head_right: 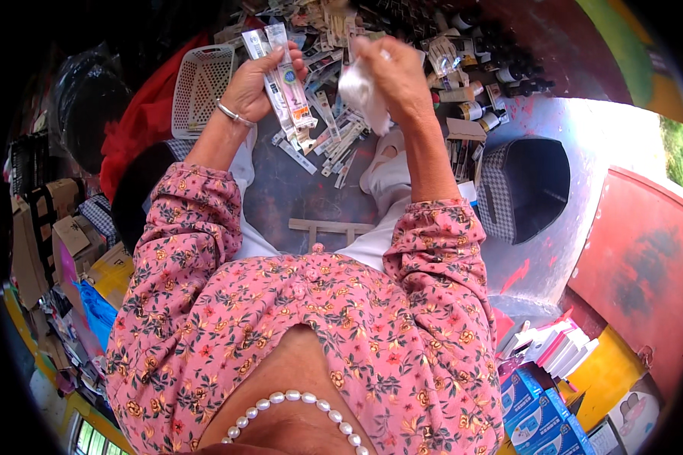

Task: The person removes small packaged items from a plastic basket, wipes them with a white cloth, and organizes them into a stack by hand.

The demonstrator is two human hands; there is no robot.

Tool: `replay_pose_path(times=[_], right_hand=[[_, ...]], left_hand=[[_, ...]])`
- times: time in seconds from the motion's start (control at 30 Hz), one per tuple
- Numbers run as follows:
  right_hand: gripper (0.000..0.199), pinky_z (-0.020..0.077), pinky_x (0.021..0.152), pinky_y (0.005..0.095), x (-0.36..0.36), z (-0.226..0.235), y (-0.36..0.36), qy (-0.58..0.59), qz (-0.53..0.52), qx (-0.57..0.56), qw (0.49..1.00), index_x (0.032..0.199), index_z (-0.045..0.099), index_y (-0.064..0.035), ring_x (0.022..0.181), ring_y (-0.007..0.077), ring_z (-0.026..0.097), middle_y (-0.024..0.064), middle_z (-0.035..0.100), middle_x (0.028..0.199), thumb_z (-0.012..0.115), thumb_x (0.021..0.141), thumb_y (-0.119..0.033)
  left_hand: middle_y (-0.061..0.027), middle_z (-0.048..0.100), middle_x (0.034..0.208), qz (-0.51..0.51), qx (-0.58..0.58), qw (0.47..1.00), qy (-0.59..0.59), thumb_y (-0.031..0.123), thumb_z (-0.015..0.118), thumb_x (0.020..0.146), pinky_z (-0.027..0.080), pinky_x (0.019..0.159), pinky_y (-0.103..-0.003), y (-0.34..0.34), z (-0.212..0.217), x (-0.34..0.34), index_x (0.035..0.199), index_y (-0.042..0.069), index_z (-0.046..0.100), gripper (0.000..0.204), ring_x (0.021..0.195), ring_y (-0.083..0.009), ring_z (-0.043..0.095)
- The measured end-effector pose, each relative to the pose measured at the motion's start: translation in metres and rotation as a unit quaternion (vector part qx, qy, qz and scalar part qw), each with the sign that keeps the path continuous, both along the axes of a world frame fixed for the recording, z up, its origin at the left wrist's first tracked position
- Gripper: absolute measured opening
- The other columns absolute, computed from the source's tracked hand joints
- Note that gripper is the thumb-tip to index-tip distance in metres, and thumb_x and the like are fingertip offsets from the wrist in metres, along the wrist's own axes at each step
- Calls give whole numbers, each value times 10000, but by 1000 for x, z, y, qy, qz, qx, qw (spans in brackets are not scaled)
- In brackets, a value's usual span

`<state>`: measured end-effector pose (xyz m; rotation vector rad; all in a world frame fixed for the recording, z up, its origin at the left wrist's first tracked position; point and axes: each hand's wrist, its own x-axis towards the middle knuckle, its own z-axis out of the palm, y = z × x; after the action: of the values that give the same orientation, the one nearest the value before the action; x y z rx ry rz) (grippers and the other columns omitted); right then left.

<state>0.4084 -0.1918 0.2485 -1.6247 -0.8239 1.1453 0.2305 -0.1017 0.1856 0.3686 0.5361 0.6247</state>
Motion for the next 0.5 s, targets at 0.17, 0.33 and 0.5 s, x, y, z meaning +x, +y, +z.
replay_pose_path(times=[0.17,0.33,0.5], right_hand=[[171,473,651,291,-67,-6,3,-187,27,227,955,890,562,-36,760,169,593,106,606,852,590,787,-168],[268,457,663,331,-44,-14,-11,-192,157,45,968,865,574,-3,681,266,589,156,602,746,557,777,-256],[372,434,585,285,15,-20,-24,-193,105,-105,970,845,615,1,635,171,555,69,572,680,540,826,-363]], left_hand=[[-173,577,1015,-68,-87,977,-184,119,451,894,492,832,-382,8,-33,1,1067,-32,462,230,951,-267,575],[-177,557,1053,137,-69,987,-55,47,483,857,416,936,-437,16,-5,-8,1050,-23,485,206,1061,-298,512],[-153,554,1068,161,0,983,-87,81,456,880,386,968,-419,30,12,-15,1139,-6,460,274,1065,-270,508]])
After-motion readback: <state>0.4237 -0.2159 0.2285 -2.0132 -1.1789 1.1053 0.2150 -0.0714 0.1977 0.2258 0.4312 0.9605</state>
